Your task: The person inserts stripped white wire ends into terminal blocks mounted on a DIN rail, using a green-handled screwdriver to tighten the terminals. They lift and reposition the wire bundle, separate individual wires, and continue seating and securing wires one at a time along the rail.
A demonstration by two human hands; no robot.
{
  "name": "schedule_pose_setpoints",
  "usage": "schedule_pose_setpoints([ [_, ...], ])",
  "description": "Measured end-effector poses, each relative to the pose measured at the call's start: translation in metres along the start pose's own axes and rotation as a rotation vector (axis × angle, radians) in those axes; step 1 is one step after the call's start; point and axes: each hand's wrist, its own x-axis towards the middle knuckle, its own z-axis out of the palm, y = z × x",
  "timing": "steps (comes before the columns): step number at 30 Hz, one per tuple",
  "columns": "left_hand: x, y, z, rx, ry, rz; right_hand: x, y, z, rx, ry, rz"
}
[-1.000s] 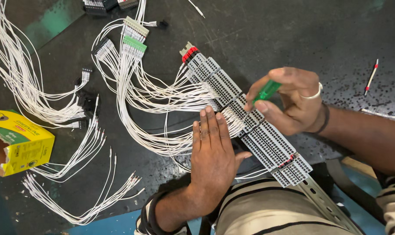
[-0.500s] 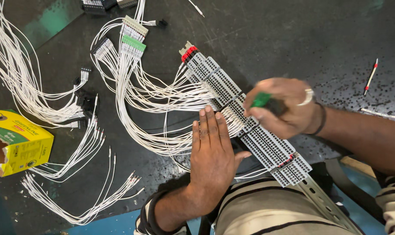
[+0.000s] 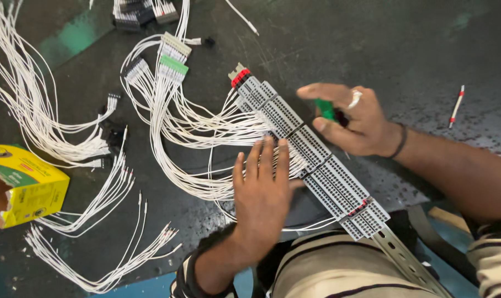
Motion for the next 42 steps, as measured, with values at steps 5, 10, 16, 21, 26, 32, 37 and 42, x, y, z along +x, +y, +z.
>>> schedule_pose_setpoints([
  [5, 0.014, -0.028, 0.009, -0.095, 0.131, 0.068, 0.015, 0.008, 0.005, -0.087, -0.027, -0.016],
  [10, 0.037, -0.050, 0.016, -0.083, 0.192, 0.084, 0.029, 0.017, 0.007, -0.197, 0.052, -0.027],
  [16, 0.071, -0.073, 0.025, -0.049, 0.245, 0.149, 0.046, 0.035, 0.000, -0.429, 0.026, 0.210],
  [21, 0.088, -0.080, 0.026, -0.064, 0.234, 0.156, 0.048, 0.044, -0.008, -0.606, 0.011, 0.215],
  [26, 0.087, -0.068, 0.013, -0.172, 0.178, 0.121, 0.047, 0.044, -0.010, -0.765, -0.168, 0.272],
  [32, 0.076, -0.038, -0.017, -0.241, 0.185, 0.169, 0.049, 0.044, -0.009, -0.695, -0.148, 0.237],
  [37, 0.080, -0.024, -0.024, -0.311, 0.266, 0.262, 0.051, 0.045, -0.005, -0.673, -0.157, 0.271],
  [42, 0.080, -0.016, -0.007, -0.345, 0.236, 0.337, 0.051, 0.048, 0.005, -0.659, -0.140, 0.284],
])
